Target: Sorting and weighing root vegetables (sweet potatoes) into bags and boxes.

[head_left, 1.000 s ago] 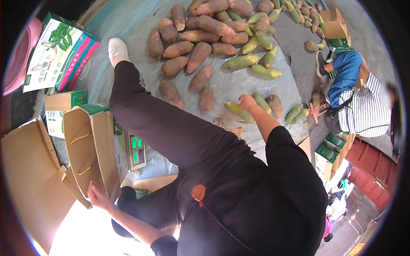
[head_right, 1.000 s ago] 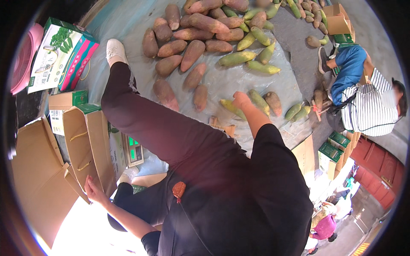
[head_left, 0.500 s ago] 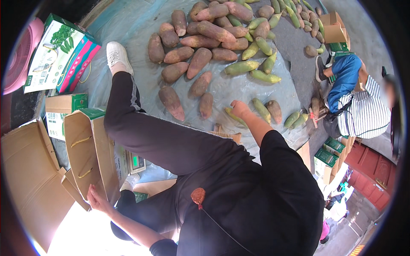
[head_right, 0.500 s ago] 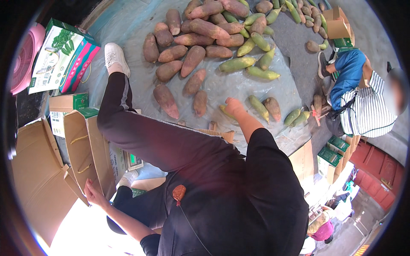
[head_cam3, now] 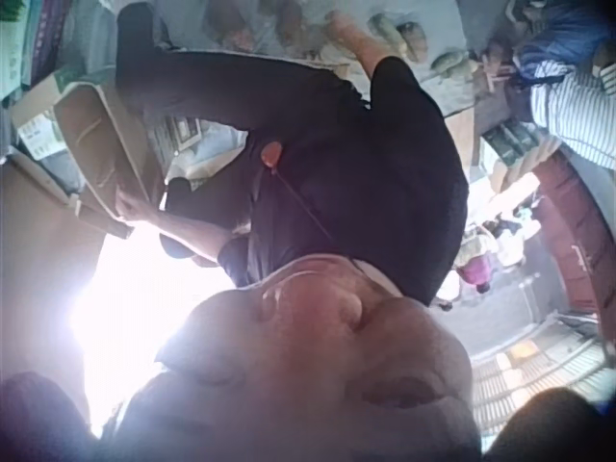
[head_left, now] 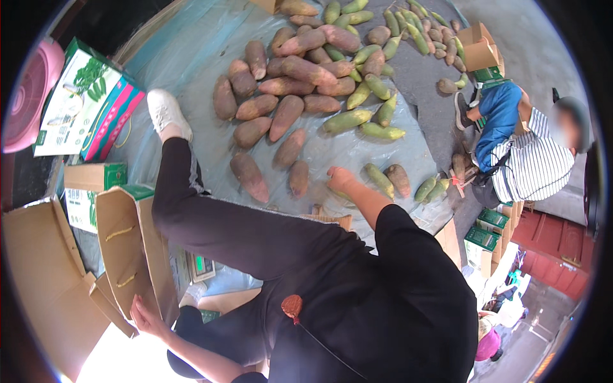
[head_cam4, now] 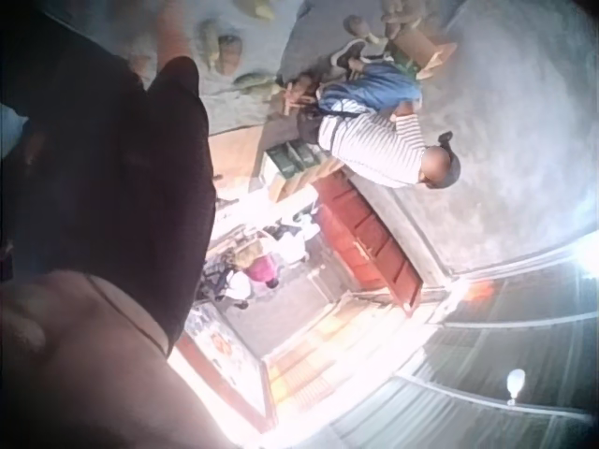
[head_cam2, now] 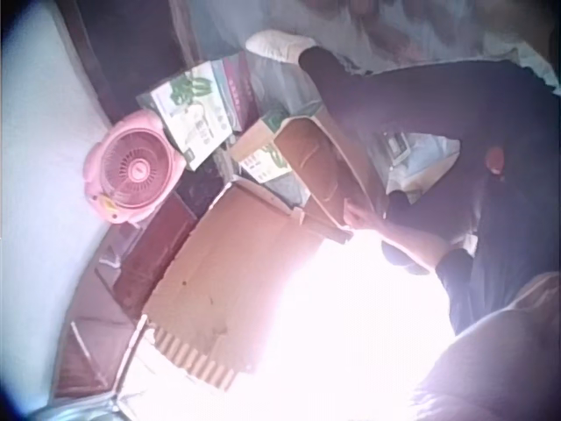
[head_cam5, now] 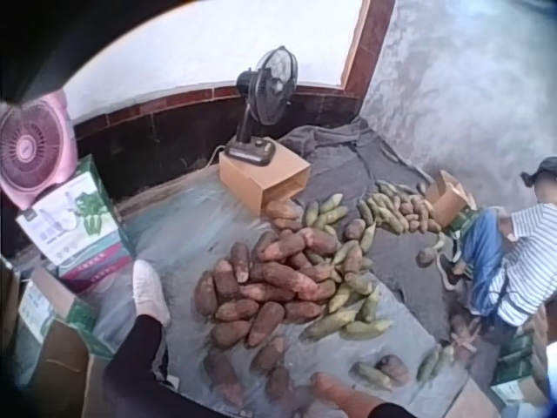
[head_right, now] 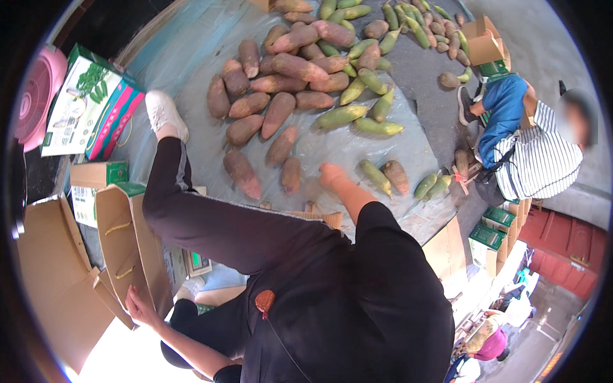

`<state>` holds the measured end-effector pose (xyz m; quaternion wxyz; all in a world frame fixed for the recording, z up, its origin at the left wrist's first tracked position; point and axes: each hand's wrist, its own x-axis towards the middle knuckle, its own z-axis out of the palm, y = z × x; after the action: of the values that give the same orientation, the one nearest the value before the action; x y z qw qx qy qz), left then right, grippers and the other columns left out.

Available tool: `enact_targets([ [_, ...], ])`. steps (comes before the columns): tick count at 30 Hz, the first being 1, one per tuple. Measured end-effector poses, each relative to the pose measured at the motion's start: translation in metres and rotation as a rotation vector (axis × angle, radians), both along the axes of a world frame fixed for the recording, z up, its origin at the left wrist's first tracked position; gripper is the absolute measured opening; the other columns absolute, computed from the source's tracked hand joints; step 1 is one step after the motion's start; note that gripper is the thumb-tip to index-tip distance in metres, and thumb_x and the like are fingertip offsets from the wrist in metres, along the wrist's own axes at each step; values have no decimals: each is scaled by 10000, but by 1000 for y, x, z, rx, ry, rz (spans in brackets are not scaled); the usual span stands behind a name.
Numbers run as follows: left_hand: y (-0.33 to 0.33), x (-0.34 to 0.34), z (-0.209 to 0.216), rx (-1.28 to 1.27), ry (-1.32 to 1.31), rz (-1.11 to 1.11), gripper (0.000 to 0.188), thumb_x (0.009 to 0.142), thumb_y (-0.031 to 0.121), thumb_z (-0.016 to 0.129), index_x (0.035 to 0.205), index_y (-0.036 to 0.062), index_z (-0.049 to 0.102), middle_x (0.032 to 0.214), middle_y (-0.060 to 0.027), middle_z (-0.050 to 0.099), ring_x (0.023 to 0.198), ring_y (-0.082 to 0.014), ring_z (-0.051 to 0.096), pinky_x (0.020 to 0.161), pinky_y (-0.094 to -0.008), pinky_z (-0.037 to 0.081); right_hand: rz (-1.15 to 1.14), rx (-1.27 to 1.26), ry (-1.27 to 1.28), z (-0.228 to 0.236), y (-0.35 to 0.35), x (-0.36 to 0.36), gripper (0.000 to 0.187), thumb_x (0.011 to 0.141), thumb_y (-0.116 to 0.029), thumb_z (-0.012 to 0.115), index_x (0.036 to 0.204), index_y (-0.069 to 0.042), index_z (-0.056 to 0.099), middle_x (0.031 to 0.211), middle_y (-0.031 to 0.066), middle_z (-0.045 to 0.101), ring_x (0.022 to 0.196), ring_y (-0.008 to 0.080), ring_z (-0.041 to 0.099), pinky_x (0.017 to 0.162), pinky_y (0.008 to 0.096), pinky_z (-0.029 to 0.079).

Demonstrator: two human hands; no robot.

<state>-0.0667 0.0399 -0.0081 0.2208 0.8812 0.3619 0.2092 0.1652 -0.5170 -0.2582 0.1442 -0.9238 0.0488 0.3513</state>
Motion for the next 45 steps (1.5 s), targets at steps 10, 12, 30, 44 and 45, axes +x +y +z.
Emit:
enact_targets([
  [10,-7,5,7,27,51,21,245,954,137,488,1043,-37,636,952,-118,626,886,-191,611,800,-311,495,-53,-16,60,8,0,-8,349,728,-246,643,1037,-83,629,1042,177,636,1009,321,594,858,379,471],
  [12,-3,0,9,39,32,19,239,951,130,492,1039,-37,638,947,-117,626,887,-190,612,799,-305,501,-34,-16,86,10,4,-6,345,733,-247,638,1034,-78,629,1033,182,638,1002,323,597,851,382,472],
  [30,-7,4,15,89,-10,-26,215,939,112,501,1007,-26,651,924,-113,649,877,-190,610,776,-299,480,31,-23,7,7,0,-15,339,680,-190,649,1005,-97,650,923,130,670,900,284,635,796,371,501],
  [44,-6,-4,30,4,-129,51,208,932,104,513,1015,-28,651,942,-112,643,898,-175,610,797,-290,487,220,14,-40,8,18,-18,355,635,-212,688,967,-91,665,937,146,669,893,305,636,805,369,501],
  [45,-5,-3,31,-28,-144,47,203,930,95,513,1015,-29,651,951,-113,638,901,-176,610,803,-286,489,239,26,-24,5,20,-17,355,635,-212,688,967,-91,665,937,146,669,893,305,636,805,369,501],
])
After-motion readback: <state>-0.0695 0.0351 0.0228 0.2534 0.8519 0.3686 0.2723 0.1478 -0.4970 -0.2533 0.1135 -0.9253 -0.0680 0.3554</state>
